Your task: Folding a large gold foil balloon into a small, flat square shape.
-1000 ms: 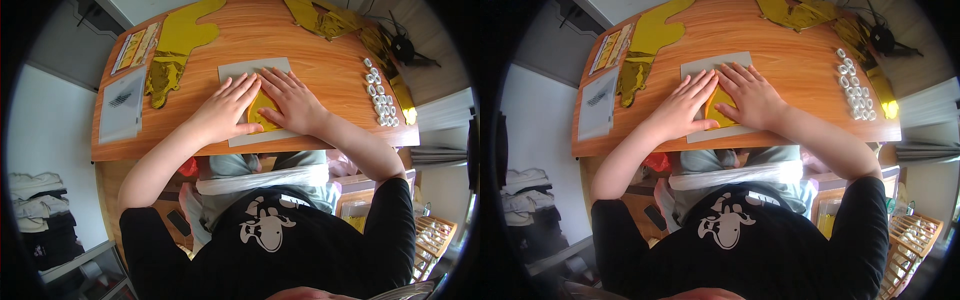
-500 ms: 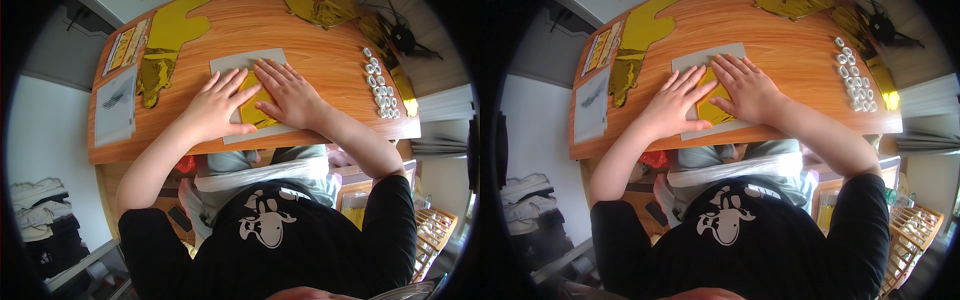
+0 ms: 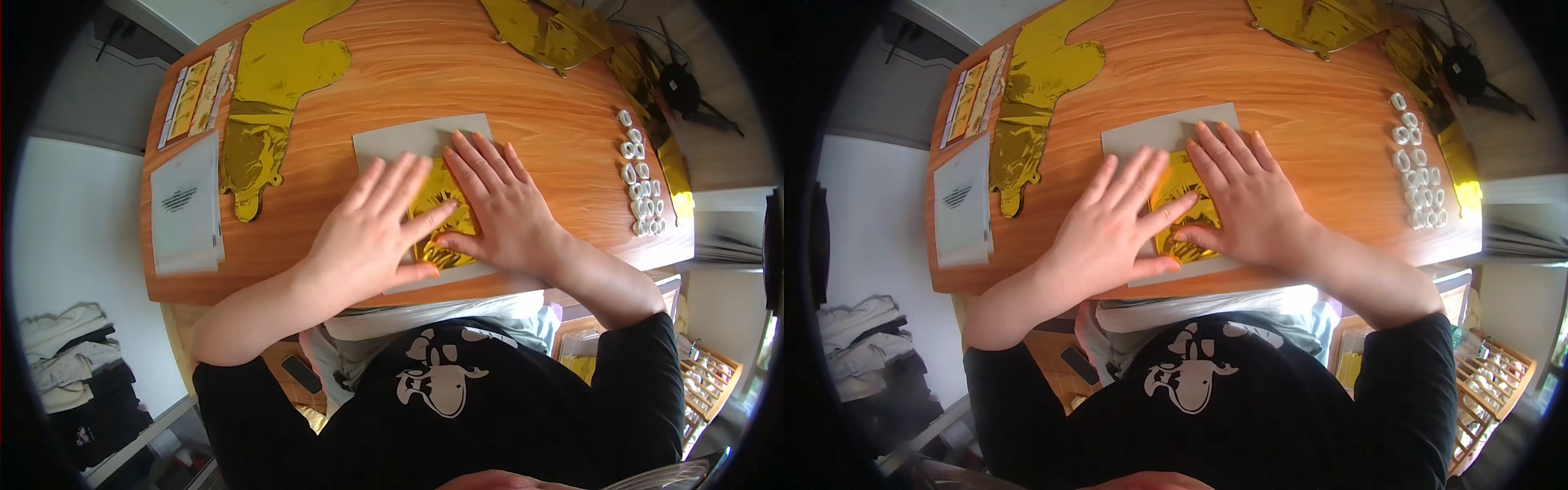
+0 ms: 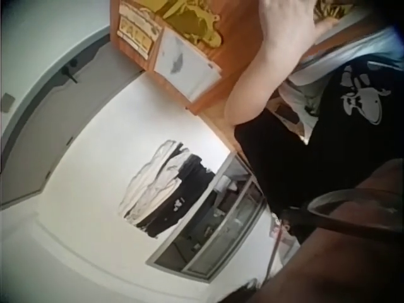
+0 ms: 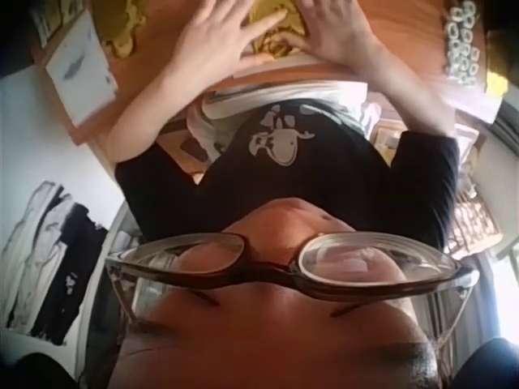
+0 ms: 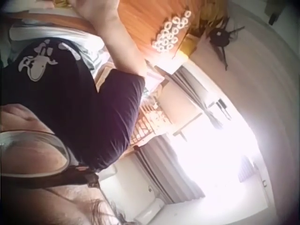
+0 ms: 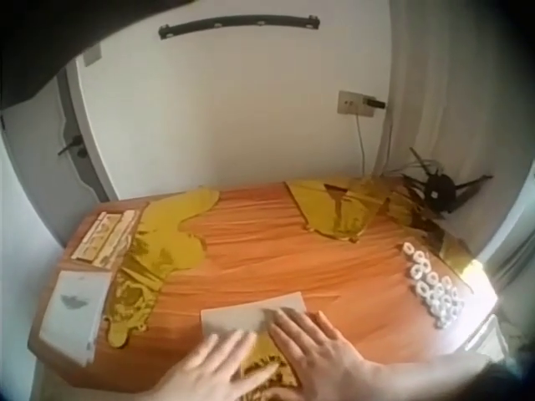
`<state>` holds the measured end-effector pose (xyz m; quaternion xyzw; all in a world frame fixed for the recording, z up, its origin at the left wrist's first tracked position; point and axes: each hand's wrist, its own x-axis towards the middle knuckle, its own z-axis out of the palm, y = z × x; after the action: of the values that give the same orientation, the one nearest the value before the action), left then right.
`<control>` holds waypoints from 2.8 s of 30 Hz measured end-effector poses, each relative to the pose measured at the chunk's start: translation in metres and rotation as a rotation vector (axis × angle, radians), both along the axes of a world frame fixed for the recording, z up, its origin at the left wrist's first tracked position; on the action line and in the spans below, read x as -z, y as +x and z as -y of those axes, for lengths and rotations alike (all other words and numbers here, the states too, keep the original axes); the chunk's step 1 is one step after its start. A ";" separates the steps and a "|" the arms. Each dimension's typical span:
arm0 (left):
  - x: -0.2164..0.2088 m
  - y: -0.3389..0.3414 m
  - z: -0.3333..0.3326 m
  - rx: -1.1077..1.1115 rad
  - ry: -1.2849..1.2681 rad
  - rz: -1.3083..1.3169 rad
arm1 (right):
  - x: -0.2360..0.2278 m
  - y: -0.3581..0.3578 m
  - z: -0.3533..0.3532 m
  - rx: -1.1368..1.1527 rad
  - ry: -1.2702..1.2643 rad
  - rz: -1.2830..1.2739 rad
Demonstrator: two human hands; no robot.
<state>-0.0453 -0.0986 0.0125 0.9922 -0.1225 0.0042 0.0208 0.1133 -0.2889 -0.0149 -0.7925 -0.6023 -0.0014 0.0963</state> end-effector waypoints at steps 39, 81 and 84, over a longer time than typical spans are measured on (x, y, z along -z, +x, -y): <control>0.014 0.009 -0.016 0.152 -0.061 -0.031 | -0.035 0.063 0.013 -0.200 -0.255 -0.251; 0.015 -0.030 -0.023 -0.365 -0.292 -0.006 | 0.001 0.017 -0.031 -0.354 -0.038 0.034; 0.016 -0.030 -0.024 -0.347 -0.202 0.011 | 0.000 0.014 -0.025 -0.358 -0.033 0.046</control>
<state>-0.0750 -0.0751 -0.0031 0.9913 0.0512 0.0252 0.1185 0.1275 -0.2637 -0.0154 -0.6738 -0.7357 0.0075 0.0681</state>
